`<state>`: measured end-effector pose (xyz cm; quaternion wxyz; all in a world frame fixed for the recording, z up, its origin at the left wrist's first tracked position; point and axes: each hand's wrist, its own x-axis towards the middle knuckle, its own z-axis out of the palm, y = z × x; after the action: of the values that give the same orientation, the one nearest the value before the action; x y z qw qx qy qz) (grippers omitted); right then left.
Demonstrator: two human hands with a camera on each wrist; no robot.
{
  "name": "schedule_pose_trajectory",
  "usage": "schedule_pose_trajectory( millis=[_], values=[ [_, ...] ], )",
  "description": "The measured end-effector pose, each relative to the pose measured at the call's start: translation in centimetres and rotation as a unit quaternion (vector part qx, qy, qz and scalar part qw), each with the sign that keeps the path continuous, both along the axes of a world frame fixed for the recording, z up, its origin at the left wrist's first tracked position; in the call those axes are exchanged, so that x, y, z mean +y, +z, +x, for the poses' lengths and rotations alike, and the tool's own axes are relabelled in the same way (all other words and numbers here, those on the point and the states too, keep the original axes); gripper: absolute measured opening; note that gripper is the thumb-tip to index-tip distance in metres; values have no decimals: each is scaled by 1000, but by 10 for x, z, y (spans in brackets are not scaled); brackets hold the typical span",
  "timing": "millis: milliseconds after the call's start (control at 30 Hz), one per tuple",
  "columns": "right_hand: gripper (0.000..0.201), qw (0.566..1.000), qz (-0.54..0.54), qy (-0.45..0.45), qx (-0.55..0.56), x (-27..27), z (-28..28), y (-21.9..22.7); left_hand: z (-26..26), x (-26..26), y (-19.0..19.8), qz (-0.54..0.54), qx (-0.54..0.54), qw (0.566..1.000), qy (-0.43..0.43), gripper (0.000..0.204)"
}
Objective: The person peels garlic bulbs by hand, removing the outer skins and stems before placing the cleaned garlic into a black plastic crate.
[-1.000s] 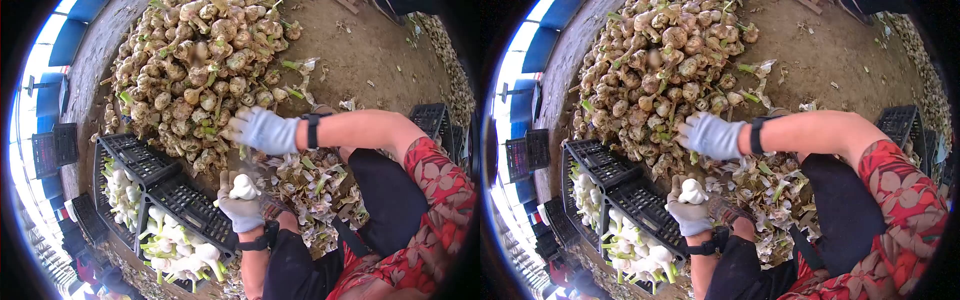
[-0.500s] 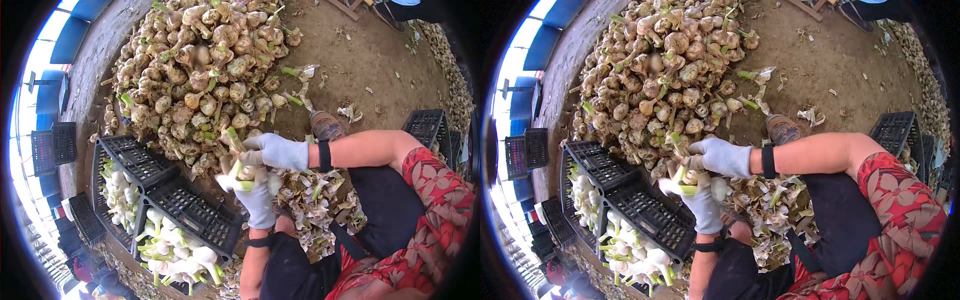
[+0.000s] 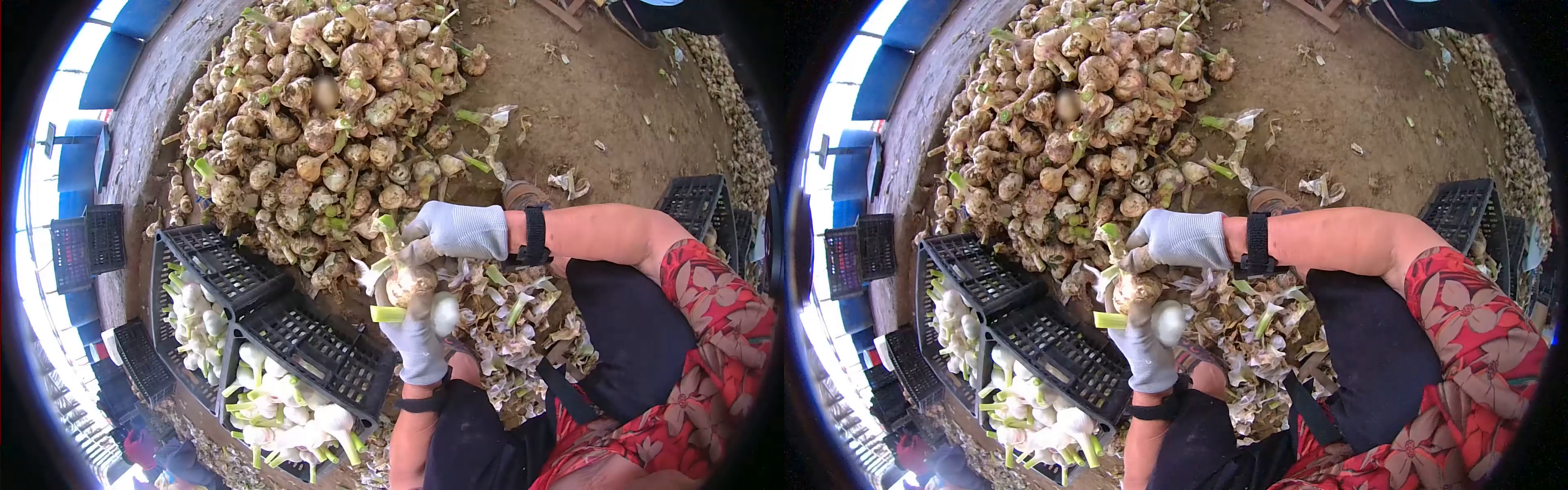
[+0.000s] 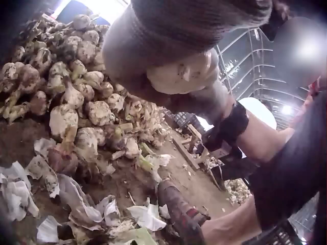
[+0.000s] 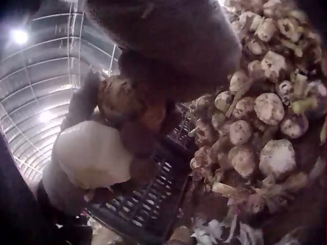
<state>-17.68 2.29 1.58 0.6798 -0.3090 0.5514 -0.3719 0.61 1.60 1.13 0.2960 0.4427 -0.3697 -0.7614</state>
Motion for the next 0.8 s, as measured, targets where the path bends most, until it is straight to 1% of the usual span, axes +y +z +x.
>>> schedule_pose_trajectory(
  millis=[33,67,133,167,200,233,267,300,333,400,433,467,533,567,600,700,733,800],
  values=[
    [29,999,16,-4,-28,1,-1,3,-1,0,2,4,1,1000,7,54],
    [27,999,-31,3,15,2,0,-1,2,-5,-8,16,47,999,11,58],
    [27,987,-126,17,98,4,4,-18,9,-3,-16,65,74,995,8,60],
    [26,974,-173,3,148,4,5,-24,10,-4,-15,89,86,992,6,64],
    [26,956,-218,-10,198,4,7,-30,11,-10,-11,151,124,981,-21,68],
    [25,932,-263,-23,247,5,8,-35,12,-15,-11,223,195,955,-24,67],
    [27,949,-220,-31,223,5,10,-33,14,-20,-11,293,264,918,-27,67],
    [29,966,-192,-34,169,6,11,-31,14,-23,-12,359,332,872,-29,66],
    [32,980,-162,-37,114,8,10,-28,14,-24,-12,332,305,892,-18,64],
    [38,994,-95,-51,14,7,8,-17,18,-23,-18,215,206,954,-30,63],
    [42,996,-57,-63,-30,6,8,-14,20,-22,-20,155,154,975,-37,63],
    [46,994,-19,-75,-74,5,7,-12,20,-21,-16,105,138,984,-42,65],
    [53,998,-31,-39,-23,2,10,-15,9,-17,-4,3,47,998,-32,73],
    [56,999,-37,-20,2,-1,12,-15,5,-15,1,-49,1,998,-27,78],
    [55,994,-82,-32,68,-2,16,-8,9,-16,0,-23,24,999,-42,85],
    [50,991,-122,-32,53,-4,16,-12,12,-13,-11,-97,0,994,-53,92],
    [44,993,-110,-26,43,-3,14,-11,15,-12,-13,-61,34,995,-65,90],
    [40,999,-25,-17,-37,-1,9,-3,19,-10,-17,-17,58,997,-51,88]
  ],
)
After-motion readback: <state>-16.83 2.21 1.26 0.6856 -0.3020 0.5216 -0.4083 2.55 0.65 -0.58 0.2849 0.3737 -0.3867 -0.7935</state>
